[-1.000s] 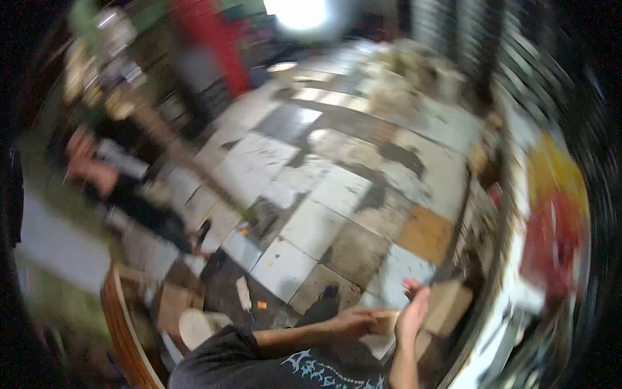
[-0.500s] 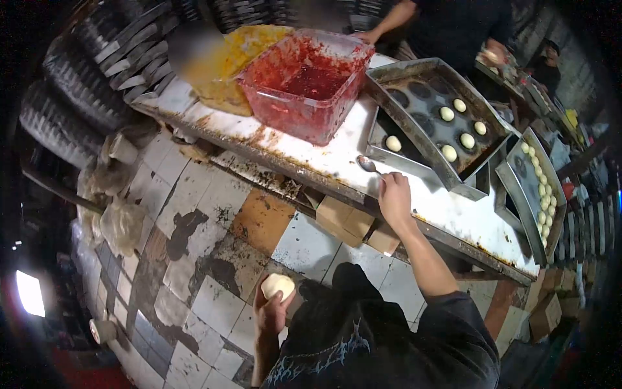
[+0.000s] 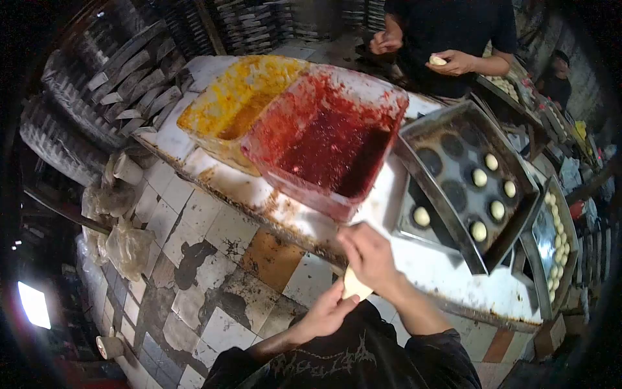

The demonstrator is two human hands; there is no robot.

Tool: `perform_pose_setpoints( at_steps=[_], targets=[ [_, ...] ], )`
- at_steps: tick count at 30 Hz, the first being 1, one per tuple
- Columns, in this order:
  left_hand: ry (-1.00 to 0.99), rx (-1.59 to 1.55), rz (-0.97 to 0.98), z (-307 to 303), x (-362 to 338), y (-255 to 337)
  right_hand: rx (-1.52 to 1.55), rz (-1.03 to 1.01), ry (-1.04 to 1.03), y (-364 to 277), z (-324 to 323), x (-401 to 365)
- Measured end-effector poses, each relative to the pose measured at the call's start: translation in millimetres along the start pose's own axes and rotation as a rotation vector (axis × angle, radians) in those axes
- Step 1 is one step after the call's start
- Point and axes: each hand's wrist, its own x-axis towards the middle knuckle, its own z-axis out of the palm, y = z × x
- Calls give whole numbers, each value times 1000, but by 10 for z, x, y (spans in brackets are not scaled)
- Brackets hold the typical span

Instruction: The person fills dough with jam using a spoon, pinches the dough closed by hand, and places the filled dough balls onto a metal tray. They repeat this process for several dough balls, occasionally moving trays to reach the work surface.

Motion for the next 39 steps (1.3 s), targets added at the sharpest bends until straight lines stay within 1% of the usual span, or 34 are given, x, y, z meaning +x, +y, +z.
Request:
perform_pose_setpoints(
  at_steps=[1,2,3,5,6,7,9,10,12,13,14,15,16,17,19,20,21,22,23,24,25,27,29,30,31,33,34,35,36,37,39],
  targets=[
    [-27,-38,139,24,86,190,23,13,23,2,-55,304],
    [-144,13,179,-193,151,288,-50,-11,26,9,-122,613],
    [-136,-215,134,-306,143,457,-126,-26,34,40,-153,898],
    [-82,-305,74,-586,110,703,-299,40,-157,186,-89,1398],
    [-68,-553,156,-652,167,770,-438,-15,-316,369,23,1587],
    [-16,-562,110,-779,156,787,-537,-28,-477,506,186,1736],
    [-131,-646,154,-1067,207,806,-735,-39,-768,853,609,1990],
    [-142,-654,143,-1227,192,778,-845,-63,-809,982,812,2075],
    [-87,-316,-41,-1573,141,730,-911,4,-834,1117,1126,2275],
    [-98,-338,-63,-1698,123,905,-966,61,-869,1148,1235,2294],
    [-40,-271,-232,-1823,76,1131,-1026,46,-910,1149,1309,2251],
    [7,-190,-391,-1976,62,1309,-1033,75,-930,1084,1351,2180],
    [55,-179,-405,-2133,39,1365,-970,117,-1031,939,1354,2091],
    [31,-187,-405,-2305,26,1375,-908,156,-1123,786,1336,2041],
    [-111,-157,-133,-2667,75,1318,-839,231,-1365,510,1277,2009],
    [-191,-95,13,-2813,156,1299,-636,101,-1229,659,1148,1781],
    [-214,-101,10,-2904,246,1300,-435,-22,-1088,826,1023,1585],
    [-244,-133,65,-2967,316,1303,-441,9,-1088,617,984,1772],
    [-276,-168,115,-3004,382,1314,-450,209,-1183,386,856,2000],
    [-219,-200,44,-2927,466,1460,-456,414,-1266,162,728,2219],
    [-177,-303,61,-2821,558,1563,-465,478,-1203,55,609,2301],
    [-201,-224,196,-2696,776,1652,-240,517,-1003,-205,317,2443],
    [-181,-170,223,-2579,915,1711,-231,543,-840,-512,137,2511],
    [-156,-206,237,-2505,1008,1727,-235,527,-717,-662,85,2477],
    [-136,-250,248,-2452,1088,1684,-299,625,-636,-822,62,2421],
    [-136,-396,273,-2284,1199,1626,-409,411,-408,-948,113,2298],
    [-132,-450,212,-2223,1229,1530,-462,384,-311,-980,176,2188],
    [-209,-696,199,-2156,1272,1435,-511,354,-213,-979,241,2075],
    [-186,-772,233,-2000,1269,1518,-605,212,-221,-949,272,1985],
    [-160,-848,272,-1851,1271,1620,-627,22,-173,-802,335,1838],
    [-97,-836,327,-1690,1267,1640,-621,-72,-153,-682,426,1639]
  ],
)
